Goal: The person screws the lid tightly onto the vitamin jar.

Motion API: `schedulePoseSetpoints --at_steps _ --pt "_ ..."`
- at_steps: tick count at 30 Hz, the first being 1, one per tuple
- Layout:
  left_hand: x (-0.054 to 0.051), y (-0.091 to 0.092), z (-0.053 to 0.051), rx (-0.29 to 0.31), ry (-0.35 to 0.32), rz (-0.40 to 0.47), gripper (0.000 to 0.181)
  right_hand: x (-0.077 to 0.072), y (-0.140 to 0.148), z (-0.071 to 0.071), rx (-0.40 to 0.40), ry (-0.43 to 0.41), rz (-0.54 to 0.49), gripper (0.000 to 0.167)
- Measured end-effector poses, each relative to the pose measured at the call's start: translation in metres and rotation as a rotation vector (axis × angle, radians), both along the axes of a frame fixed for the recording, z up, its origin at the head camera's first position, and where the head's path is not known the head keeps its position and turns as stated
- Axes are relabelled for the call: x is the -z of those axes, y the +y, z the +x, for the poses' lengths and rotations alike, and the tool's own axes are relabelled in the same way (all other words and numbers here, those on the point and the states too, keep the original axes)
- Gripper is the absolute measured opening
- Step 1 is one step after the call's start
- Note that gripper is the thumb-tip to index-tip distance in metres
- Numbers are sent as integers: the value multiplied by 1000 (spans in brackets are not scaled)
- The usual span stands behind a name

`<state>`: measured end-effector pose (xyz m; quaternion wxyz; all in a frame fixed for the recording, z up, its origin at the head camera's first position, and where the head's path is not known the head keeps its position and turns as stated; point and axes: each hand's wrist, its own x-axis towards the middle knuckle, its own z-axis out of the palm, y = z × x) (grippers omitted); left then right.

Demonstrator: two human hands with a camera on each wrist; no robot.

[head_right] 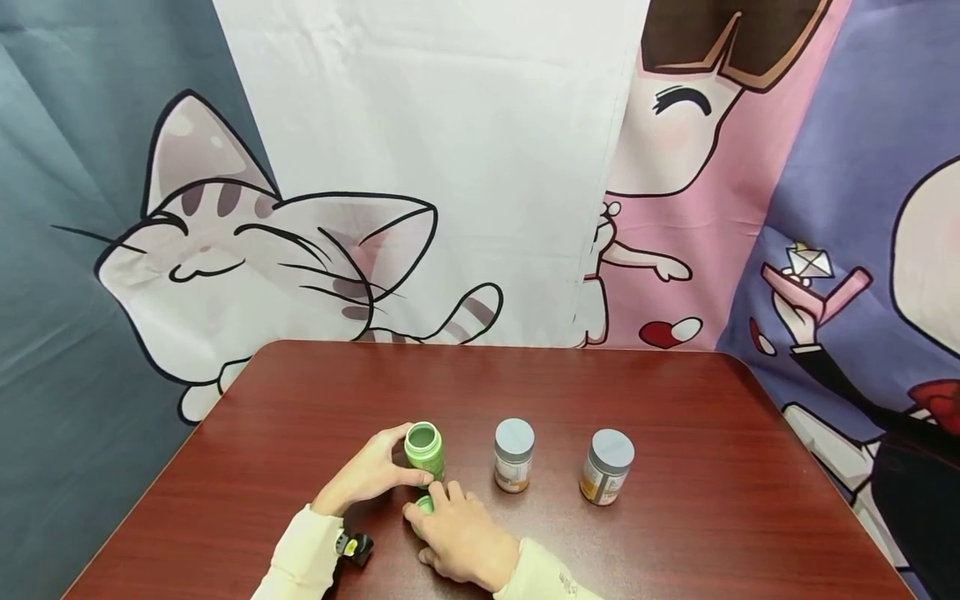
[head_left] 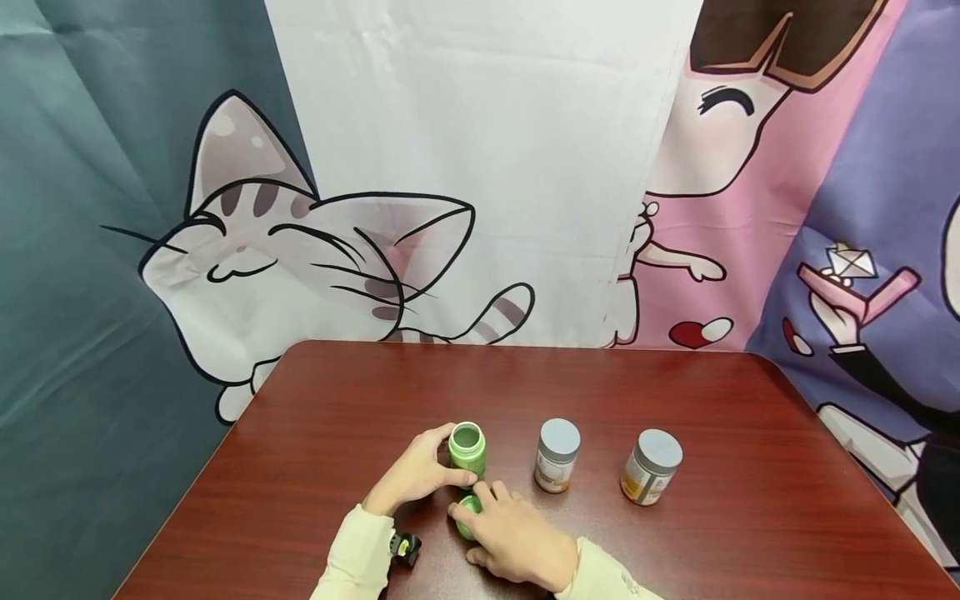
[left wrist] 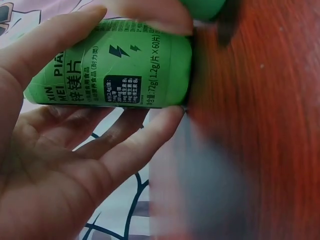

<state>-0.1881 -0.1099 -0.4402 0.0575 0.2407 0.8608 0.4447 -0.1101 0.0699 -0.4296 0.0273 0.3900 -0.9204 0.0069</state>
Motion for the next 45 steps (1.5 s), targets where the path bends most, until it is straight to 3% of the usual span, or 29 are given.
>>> schedulePoseSetpoints --at_steps 4,8,13,20,24,28,31,34,39,42,45 --pt "-1 -1 1 -12 11 0 56 2 0 0 -10 60 -30 34" --pt "0 -2 1 -27 13 6 57 3 2 -1 -9 64 -59 27" --pt "2 -2 0 -12 -10 28 58 -1 5 -2 -3 -8 -71 31" --pt "0 -1 -2 40 -81 121 50 -16 12 -4 -18 -121 -111 43" --pt "1 -2 -6 35 -39 89 43 -27 17 -10 -44 -240 -223 46" --pt "2 -4 -8 48 -26 93 42 -39 21 -18 -144 -318 -327 49" --pt "2 -4 -7 79 -73 148 44 -48 22 -23 -215 -317 -362 39" --pt "-5 -3 -2 100 -98 183 42 -56 21 -27 -223 -340 -417 32" --pt "-20 -2 7 110 -67 183 33 -63 19 -31 -200 -388 -594 27" --pt "-23 -1 9 88 -3 142 27 -64 18 -33 -200 -375 -714 26" --pt "-20 -2 9 72 6 153 28 -62 17 -36 -193 -325 -809 28"
